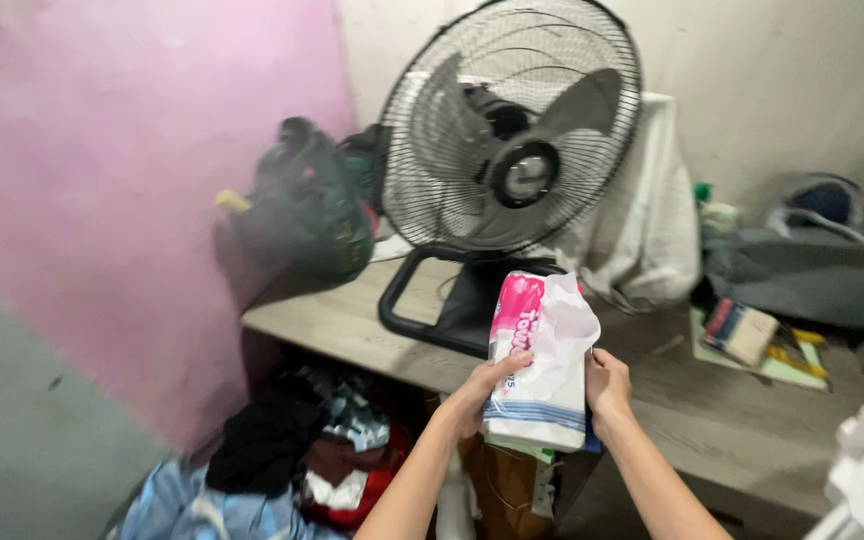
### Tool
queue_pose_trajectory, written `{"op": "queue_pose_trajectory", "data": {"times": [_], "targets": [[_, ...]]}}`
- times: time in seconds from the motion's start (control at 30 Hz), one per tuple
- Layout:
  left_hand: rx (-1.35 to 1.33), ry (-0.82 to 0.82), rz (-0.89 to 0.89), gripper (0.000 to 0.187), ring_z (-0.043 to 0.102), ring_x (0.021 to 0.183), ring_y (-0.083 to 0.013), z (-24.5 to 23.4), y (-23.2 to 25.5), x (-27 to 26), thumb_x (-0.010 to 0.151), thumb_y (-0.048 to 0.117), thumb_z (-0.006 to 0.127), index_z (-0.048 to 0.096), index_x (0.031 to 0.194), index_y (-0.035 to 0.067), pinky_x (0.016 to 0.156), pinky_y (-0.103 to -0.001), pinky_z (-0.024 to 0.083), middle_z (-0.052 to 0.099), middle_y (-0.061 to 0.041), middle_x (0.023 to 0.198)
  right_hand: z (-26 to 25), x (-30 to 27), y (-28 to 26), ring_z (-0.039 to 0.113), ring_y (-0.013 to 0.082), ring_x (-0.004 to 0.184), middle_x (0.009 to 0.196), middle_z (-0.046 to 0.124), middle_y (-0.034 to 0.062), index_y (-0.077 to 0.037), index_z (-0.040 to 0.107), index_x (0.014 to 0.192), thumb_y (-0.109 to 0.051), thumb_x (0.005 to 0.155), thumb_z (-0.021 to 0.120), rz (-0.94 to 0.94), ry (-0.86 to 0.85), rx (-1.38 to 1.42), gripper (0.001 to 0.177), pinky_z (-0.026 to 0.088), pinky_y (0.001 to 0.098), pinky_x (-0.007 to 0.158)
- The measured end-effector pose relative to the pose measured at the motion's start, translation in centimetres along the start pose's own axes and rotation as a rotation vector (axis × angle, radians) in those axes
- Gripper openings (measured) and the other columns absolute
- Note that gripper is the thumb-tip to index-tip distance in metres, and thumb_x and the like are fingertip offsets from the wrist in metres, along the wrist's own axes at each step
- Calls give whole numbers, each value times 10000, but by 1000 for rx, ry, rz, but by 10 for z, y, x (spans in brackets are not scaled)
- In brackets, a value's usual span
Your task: The person unplugs a black table fan, moves it to a table, and removes the front grille. They then use a screwdriver to loosen the central nut holding the fan blades.
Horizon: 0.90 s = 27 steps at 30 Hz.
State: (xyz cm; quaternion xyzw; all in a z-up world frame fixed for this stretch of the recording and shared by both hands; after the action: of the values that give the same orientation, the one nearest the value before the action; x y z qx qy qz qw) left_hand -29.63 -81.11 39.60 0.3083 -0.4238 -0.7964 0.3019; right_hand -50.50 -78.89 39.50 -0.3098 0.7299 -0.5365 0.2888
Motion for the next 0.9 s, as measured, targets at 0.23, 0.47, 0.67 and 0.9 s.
{"op": "queue_pose_trajectory", "data": {"times": [0.23, 0.47, 0.67, 0.9], "targets": [[72, -138, -46, 583, 744, 905, -149, 25, 12, 33, 839, 481, 754, 680, 1246, 70, 787, -314, 596, 764, -50, 1068, -26, 25, 14, 666, 176, 830, 994, 763, 100, 4, 738, 1125, -155, 1018, 557, 27, 57, 228, 263, 516, 336, 720], [90, -219, -91, 599, 738, 908, -144, 55, 4, 85, 812, 443, 778, 672, 1259, 59, 801, -316, 588, 756, -53, 1073, -64, 67, 45, 711, 210, 868, 1053, 765, 150, 33, 705, 1211, -102, 961, 601, 61, 160, 238, 302, 544, 357, 745], [162, -228, -60, 620, 717, 925, -167, 68, -14, 149, 809, 493, 777, 706, 1218, 32, 803, -310, 562, 757, -72, 1057, -86, 131, 71, 726, 226, 876, 1087, 760, 184, 82, 673, 1253, -127, 947, 652, 28, 174, 217, 371, 563, 357, 753], [96, -22, -188, 1264, 684, 1149, -258, 75, -37, 200, 751, 399, 826, -99, 1551, 77, 957, -421, 576, 628, -172, 1290, -102, 195, 113, 724, 267, 846, 1066, 760, 212, 99, 684, 1248, -95, 933, 633, 164, 135, 306, 373, 569, 397, 717]]}}
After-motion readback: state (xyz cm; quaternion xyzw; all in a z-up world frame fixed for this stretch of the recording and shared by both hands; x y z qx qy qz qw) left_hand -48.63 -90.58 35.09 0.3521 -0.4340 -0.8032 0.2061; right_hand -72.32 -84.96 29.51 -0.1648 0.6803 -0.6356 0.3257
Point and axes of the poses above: each hand's wrist, its own x-axis towards the middle knuckle, its own z-axis out of the palm, y = z × x, the point moved 6 cm from there along x, towards the middle knuckle
